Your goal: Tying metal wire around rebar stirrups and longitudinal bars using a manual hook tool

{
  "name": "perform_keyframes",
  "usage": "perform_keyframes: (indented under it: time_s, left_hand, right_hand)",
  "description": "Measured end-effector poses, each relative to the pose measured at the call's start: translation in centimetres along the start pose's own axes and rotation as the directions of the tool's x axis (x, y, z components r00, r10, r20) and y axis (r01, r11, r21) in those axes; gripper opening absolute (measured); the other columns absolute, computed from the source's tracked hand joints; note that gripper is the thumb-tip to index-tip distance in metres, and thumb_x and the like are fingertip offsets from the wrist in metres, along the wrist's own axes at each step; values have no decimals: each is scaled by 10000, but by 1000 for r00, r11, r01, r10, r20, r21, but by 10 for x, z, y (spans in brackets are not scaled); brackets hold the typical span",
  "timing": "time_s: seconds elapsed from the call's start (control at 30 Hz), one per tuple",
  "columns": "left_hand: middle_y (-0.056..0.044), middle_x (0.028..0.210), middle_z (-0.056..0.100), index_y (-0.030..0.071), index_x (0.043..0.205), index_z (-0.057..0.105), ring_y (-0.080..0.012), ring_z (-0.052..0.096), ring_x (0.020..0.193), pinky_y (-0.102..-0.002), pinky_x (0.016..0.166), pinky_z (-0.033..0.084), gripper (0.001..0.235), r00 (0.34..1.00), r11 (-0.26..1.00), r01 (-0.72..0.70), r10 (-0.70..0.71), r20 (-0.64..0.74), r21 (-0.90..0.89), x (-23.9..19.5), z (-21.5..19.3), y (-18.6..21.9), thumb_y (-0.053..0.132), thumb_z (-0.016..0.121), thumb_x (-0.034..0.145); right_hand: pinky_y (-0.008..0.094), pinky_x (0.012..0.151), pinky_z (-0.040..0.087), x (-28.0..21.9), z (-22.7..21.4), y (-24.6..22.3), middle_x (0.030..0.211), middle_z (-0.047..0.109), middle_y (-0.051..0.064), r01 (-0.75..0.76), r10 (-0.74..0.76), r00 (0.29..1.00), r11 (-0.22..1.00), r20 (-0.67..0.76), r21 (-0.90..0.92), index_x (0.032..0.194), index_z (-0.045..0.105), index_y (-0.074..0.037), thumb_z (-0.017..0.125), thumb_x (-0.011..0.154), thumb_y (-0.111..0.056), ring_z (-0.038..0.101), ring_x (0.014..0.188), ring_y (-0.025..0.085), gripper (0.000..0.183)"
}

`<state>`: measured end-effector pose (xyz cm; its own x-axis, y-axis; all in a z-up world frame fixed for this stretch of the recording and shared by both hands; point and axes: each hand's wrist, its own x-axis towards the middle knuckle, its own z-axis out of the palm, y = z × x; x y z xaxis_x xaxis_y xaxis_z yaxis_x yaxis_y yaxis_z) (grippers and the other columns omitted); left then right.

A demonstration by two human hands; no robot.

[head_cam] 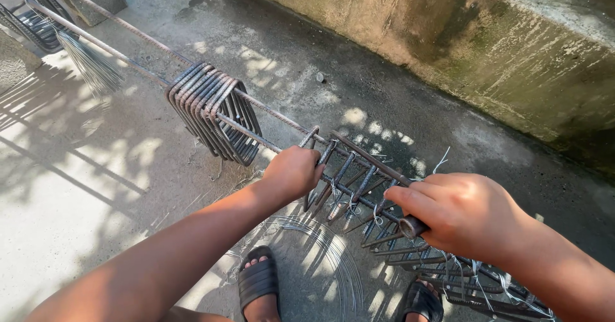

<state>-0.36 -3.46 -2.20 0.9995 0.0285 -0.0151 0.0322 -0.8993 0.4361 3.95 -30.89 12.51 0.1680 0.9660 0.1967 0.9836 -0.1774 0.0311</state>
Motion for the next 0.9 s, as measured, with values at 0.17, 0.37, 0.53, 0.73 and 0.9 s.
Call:
perform_keyframes:
  time_s: [0.17, 0.37, 0.53, 0.73, 0.9]
  left_hand:
    - [-161, 728, 720, 14, 870, 703, -347, 685, 581, -453, 606, 586, 224, 1000, 1000, 9, -9, -5, 0, 1, 5, -3, 214, 636, 946]
    - [-151, 718, 723, 23, 877, 710, -324, 680, 549, -429, 580, 596, 233, 1000, 1000, 13, -13, 29, -10, 1, 2, 3, 218, 620, 965]
    - [-180, 728, 715, 3, 848, 705, -352, 680, 563, -453, 588, 587, 238, 998, 997, 51, -50, 29, -50, 2, 5, 7, 212, 636, 940]
    - [-199, 740, 713, -29, 873, 692, -342, 692, 584, -445, 608, 588, 250, 999, 997, 38, -38, 8, -74, 3, 4, 3, 209, 644, 934]
    - [-165, 662, 709, -15, 838, 701, -286, 663, 468, -377, 489, 589, 209, 997, 998, -60, 59, -59, -13, 3, 1, -3, 156, 632, 937]
  right_hand:
    - [357, 508, 522, 3, -3, -4, 745, 714, -60, 15, -15, 998, 1000, -58, 2, 1081, 693, -135, 780, 592, -95, 692, 617, 154, 499]
    - [367, 484, 509, 3, -3, -5, 759, 730, -59, -37, 35, 996, 999, -77, -24, 1074, 694, -141, 744, 570, -39, 690, 622, 167, 516]
    - [363, 499, 527, 0, -5, -4, 805, 753, -60, -55, 53, 996, 998, -70, -20, 1103, 695, -129, 779, 569, -57, 703, 635, 164, 545]
    - [323, 464, 504, -9, -12, -5, 651, 709, -73, -175, 191, 966, 979, -172, 104, 976, 722, -113, 727, 587, 44, 680, 534, 116, 419]
    - [317, 491, 483, -21, -19, -1, 665, 702, -71, -207, 230, 958, 968, -174, 140, 1006, 725, -85, 704, 556, 61, 656, 529, 115, 474]
